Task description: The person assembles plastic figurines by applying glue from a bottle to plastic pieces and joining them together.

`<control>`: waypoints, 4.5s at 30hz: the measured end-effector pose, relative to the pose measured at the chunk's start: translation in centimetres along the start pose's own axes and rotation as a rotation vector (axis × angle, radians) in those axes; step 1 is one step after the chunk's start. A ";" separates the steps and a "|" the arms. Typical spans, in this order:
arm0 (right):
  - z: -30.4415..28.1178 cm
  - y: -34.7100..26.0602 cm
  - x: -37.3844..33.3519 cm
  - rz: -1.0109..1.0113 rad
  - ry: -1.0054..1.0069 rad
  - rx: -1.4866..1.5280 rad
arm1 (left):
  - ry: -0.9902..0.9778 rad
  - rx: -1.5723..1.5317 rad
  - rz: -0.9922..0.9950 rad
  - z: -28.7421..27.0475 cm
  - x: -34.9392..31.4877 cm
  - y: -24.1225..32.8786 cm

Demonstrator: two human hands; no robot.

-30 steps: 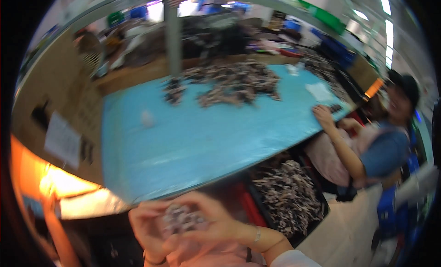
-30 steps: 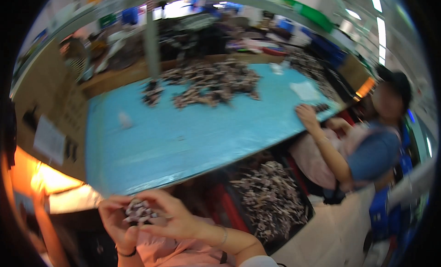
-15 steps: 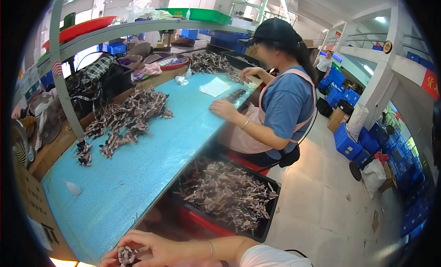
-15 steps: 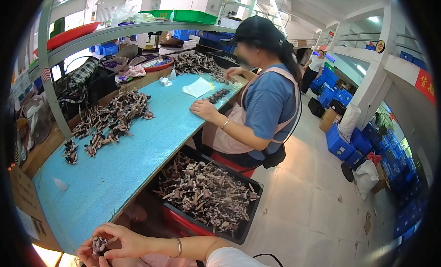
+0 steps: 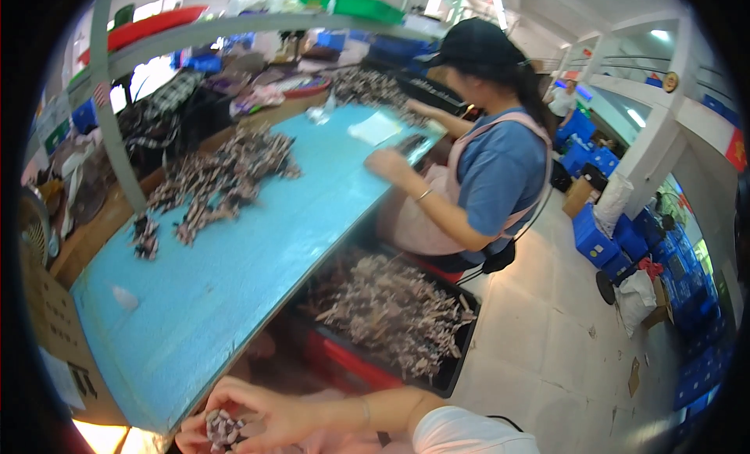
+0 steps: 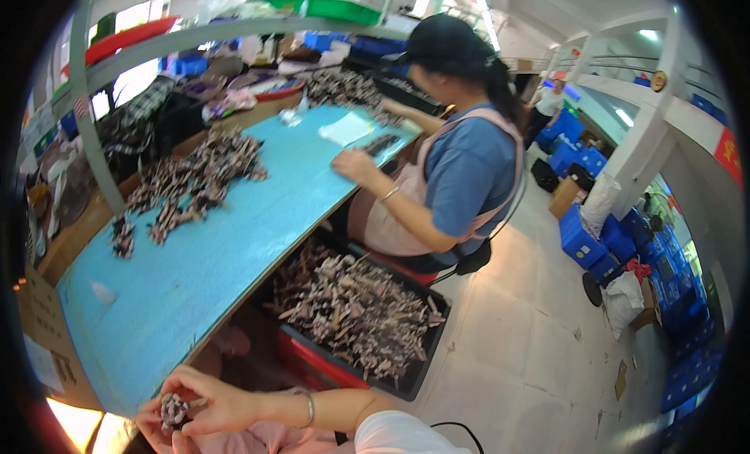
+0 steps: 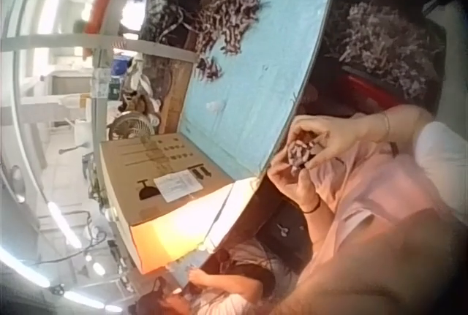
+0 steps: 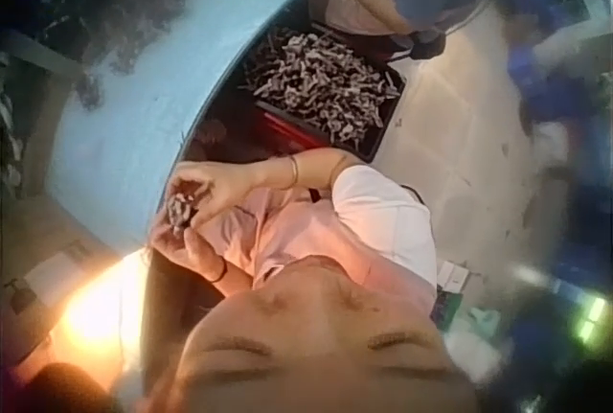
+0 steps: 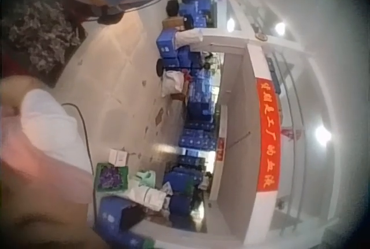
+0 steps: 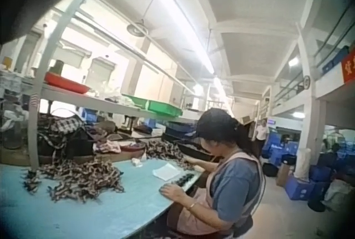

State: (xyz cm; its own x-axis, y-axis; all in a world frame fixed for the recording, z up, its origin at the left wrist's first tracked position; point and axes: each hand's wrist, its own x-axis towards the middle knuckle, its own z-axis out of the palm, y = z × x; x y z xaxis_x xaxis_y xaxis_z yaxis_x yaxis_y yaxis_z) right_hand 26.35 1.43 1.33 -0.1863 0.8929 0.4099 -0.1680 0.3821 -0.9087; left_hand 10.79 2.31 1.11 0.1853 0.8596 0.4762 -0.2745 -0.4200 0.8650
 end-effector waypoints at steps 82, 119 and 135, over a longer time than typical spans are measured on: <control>-11.6 2.9 18.4 -0.378 0.339 -0.988 | -0.250 0.702 0.168 -2.7 3.5 -2.0; -2.7 -2.0 9.5 -0.156 0.223 -0.191 | 0.188 0.698 0.389 -7.8 4.6 -0.7; -1.9 -4.7 6.7 -0.511 0.047 -0.721 | 0.140 0.828 0.428 -7.0 4.3 -0.4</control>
State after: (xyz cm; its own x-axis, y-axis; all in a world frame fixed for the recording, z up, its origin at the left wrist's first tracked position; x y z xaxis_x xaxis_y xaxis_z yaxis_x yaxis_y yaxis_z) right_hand 27.75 6.10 8.21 -0.2128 0.5743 0.7905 0.4339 0.7804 -0.4502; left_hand 5.09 8.20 1.70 0.0938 0.5893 0.8025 0.4749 -0.7349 0.4841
